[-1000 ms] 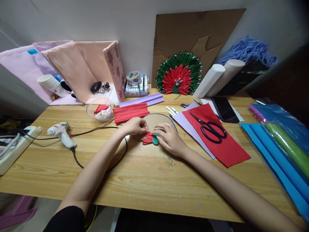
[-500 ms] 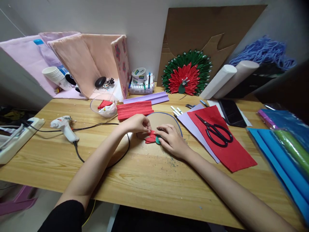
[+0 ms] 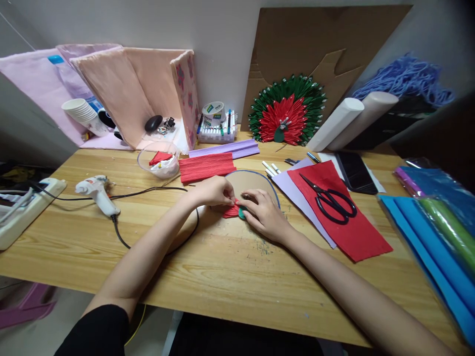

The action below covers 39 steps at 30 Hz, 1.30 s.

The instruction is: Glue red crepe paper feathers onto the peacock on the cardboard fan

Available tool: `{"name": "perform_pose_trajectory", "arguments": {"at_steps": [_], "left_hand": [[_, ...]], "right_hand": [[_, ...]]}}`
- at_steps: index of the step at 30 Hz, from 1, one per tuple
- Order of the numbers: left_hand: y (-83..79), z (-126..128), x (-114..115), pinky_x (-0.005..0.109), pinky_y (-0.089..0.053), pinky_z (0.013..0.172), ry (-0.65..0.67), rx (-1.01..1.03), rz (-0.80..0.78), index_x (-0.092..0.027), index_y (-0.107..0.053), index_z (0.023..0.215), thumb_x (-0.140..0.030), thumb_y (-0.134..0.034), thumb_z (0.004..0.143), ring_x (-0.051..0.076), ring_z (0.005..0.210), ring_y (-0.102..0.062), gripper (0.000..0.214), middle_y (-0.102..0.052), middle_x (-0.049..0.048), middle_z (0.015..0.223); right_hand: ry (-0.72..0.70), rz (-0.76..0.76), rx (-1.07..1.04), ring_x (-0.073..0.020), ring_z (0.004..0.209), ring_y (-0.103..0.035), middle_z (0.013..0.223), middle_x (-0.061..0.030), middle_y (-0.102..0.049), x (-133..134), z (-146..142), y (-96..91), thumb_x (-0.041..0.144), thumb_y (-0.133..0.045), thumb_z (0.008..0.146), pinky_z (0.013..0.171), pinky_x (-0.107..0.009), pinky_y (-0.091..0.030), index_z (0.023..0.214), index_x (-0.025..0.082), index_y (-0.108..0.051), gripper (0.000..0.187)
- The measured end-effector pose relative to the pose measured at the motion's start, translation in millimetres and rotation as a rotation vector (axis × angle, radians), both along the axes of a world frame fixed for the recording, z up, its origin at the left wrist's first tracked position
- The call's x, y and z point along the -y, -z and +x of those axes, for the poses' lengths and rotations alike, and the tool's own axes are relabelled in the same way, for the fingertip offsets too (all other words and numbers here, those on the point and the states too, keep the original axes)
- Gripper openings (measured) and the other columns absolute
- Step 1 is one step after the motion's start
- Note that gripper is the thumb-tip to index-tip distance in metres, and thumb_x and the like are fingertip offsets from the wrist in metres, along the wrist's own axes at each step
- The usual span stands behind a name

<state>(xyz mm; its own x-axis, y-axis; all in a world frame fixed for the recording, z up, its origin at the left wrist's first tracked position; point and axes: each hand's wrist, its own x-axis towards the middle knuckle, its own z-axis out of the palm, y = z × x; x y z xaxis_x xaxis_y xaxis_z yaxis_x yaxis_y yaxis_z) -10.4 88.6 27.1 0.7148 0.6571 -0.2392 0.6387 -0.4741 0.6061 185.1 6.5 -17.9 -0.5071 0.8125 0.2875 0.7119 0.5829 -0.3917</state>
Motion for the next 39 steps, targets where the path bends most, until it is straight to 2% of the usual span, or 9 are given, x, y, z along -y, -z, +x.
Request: {"name": "perform_pose_trajectory", "arguments": {"at_steps": [14,25,28,33,36,39], "left_hand": [[-3.9,7.9,6.3,0.019,-0.037,0.054,0.11,0.004,0.101,-0.013,-0.069,0.08,-0.025,-0.056,0.071,0.011,0.061,-0.056,0.02,-0.067,0.0051,0.074],[-0.5,7.0,4.6,0.02,-0.037,0.055,0.128,0.029,0.094,-0.014,-0.067,0.077,-0.024,-0.054,0.071,0.011,0.062,-0.055,0.017,-0.065,0.0037,0.073],[-1.9,4.6,1.6,0.02,-0.037,0.056,0.07,0.052,0.111,-0.014,-0.065,0.077,-0.022,-0.054,0.071,0.011,0.063,-0.054,0.015,-0.064,0.0025,0.073],[-1.0,1.3,-4.4,0.022,-0.038,0.061,-0.155,0.085,0.237,-0.015,-0.062,0.08,-0.026,-0.054,0.074,0.014,0.07,-0.055,0.015,-0.063,0.0039,0.079],[-0.9,2.0,-4.4,0.023,-0.039,0.063,-0.145,0.099,0.221,-0.016,-0.063,0.081,-0.028,-0.054,0.076,0.015,0.073,-0.055,0.016,-0.063,0.004,0.079],[-0.9,4.9,-1.3,0.023,-0.038,0.063,-0.081,0.106,0.171,-0.016,-0.065,0.08,-0.028,-0.054,0.077,0.014,0.072,-0.056,0.016,-0.064,0.0031,0.078]], "right_hand": [[-0.005,-0.007,-0.029,-0.0243,0.111,-0.04,0.117,-0.0101,-0.049,-1.2,1.5,0.8,0.029,-0.045,0.086,0.096,-0.04,-0.036,0.109,0.021,-0.058,0.027],[-0.011,-0.009,-0.022,-0.0243,0.11,-0.04,0.116,-0.0104,-0.049,-0.5,0.9,-1.2,0.028,-0.044,0.087,0.096,-0.04,-0.036,0.107,0.021,-0.058,0.026],[-0.014,-0.02,-0.021,-0.0244,0.109,-0.04,0.115,-0.0105,-0.049,-0.6,0.8,-1.4,0.027,-0.044,0.086,0.094,-0.04,-0.036,0.106,0.02,-0.058,0.025],[-0.01,-0.046,-0.063,-0.0241,0.109,-0.041,0.116,-0.0102,-0.049,-0.7,-0.3,-2.5,0.026,-0.045,0.086,0.095,-0.04,-0.036,0.105,0.02,-0.056,0.023],[0.014,-0.07,-0.091,-0.0231,0.107,-0.042,0.115,-0.01,-0.05,-0.3,-1.4,-5.7,0.024,-0.045,0.085,0.094,-0.039,-0.037,0.105,0.02,-0.054,0.022],[0.028,-0.081,-0.106,-0.0231,0.108,-0.042,0.114,-0.0095,-0.05,-0.2,-2.2,-8.0,0.023,-0.046,0.085,0.095,-0.04,-0.037,0.105,0.02,-0.052,0.021]]}}
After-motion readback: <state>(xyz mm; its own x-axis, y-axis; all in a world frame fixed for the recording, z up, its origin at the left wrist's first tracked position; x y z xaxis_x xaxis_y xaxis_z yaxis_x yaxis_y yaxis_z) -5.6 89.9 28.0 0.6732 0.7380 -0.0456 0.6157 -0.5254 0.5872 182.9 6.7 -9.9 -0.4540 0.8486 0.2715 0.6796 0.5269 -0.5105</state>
